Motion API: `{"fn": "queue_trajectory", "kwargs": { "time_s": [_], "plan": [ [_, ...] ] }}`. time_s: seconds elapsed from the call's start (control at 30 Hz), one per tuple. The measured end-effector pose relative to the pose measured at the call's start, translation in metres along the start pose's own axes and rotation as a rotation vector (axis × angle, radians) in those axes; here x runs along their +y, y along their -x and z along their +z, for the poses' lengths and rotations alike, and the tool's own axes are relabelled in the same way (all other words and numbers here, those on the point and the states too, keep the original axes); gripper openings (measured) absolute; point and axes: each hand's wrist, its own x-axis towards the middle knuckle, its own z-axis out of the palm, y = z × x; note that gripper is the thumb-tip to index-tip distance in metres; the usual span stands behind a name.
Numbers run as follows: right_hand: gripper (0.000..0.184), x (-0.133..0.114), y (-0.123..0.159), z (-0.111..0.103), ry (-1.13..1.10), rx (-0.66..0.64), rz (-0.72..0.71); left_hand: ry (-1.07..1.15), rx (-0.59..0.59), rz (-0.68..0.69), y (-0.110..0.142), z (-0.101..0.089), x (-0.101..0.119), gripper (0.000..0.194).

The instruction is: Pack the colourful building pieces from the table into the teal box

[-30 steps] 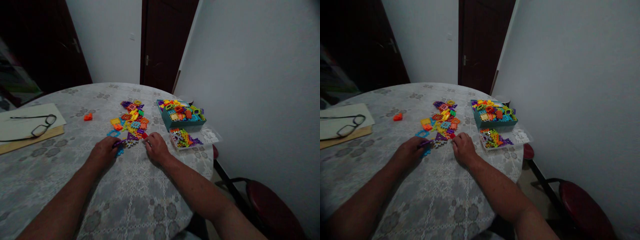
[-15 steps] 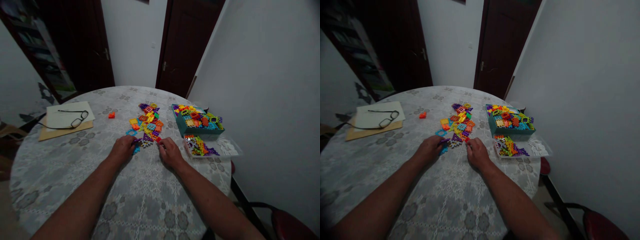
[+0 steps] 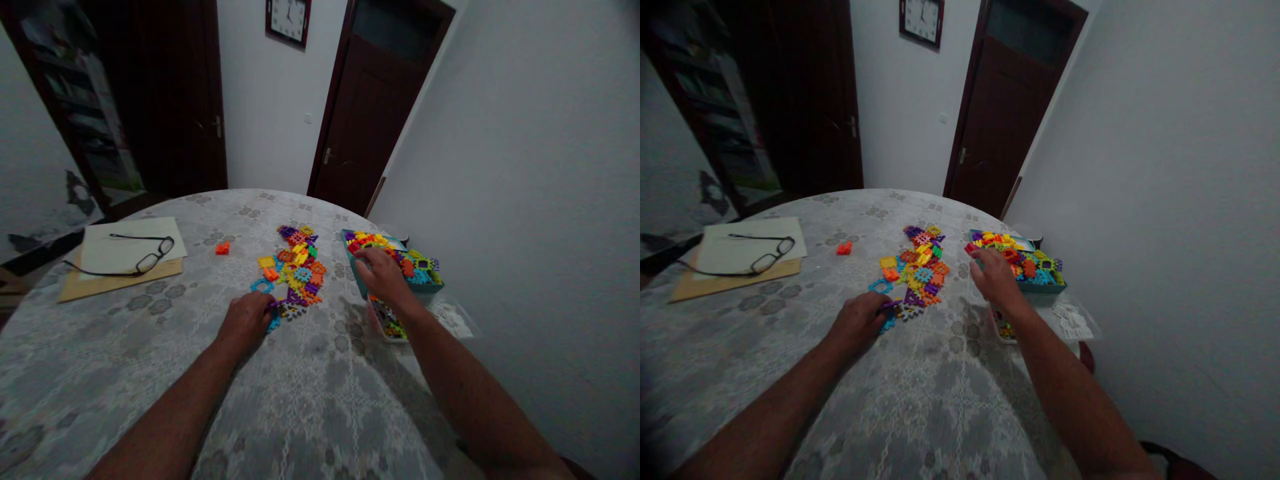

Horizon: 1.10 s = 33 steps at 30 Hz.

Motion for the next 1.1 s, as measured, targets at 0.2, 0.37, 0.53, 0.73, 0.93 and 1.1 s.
{"fn": "queue_trajectory", "kwargs": {
  "time_s": [0.2,0.37,0.53,0.73,0.93,1.1],
  "plan": [
    [0.039,0.087,-0.097,-0.012,0.396,-0.219,0.382,0.034,-0.002,-0.035,0.001,0.001,-0.001,0.022],
    [0.038,0.123,-0.133,-0.017,0.468,-0.247,0.522,0.098,0.020,-0.060,0.001,0.003,-0.003,0.021],
    [0.046,0.101,-0.116,-0.017,0.459,-0.168,0.432,0.218,0.088,-0.139,0.002,0.003,0.001,0.024],
    [0.027,-0.042,-0.002,0.019,-0.108,-0.056,-0.132,0.391,0.160,-0.270,0.005,0.005,0.004,0.038],
    [0.032,-0.135,0.075,0.091,-0.604,-0.203,0.075,0.533,0.209,-0.223,0.008,-0.001,0.009,0.043],
    [0.035,-0.131,0.082,0.132,-0.834,-0.193,0.368,0.501,0.206,-0.198,0.011,0.001,0.011,0.039]
  ]
}}
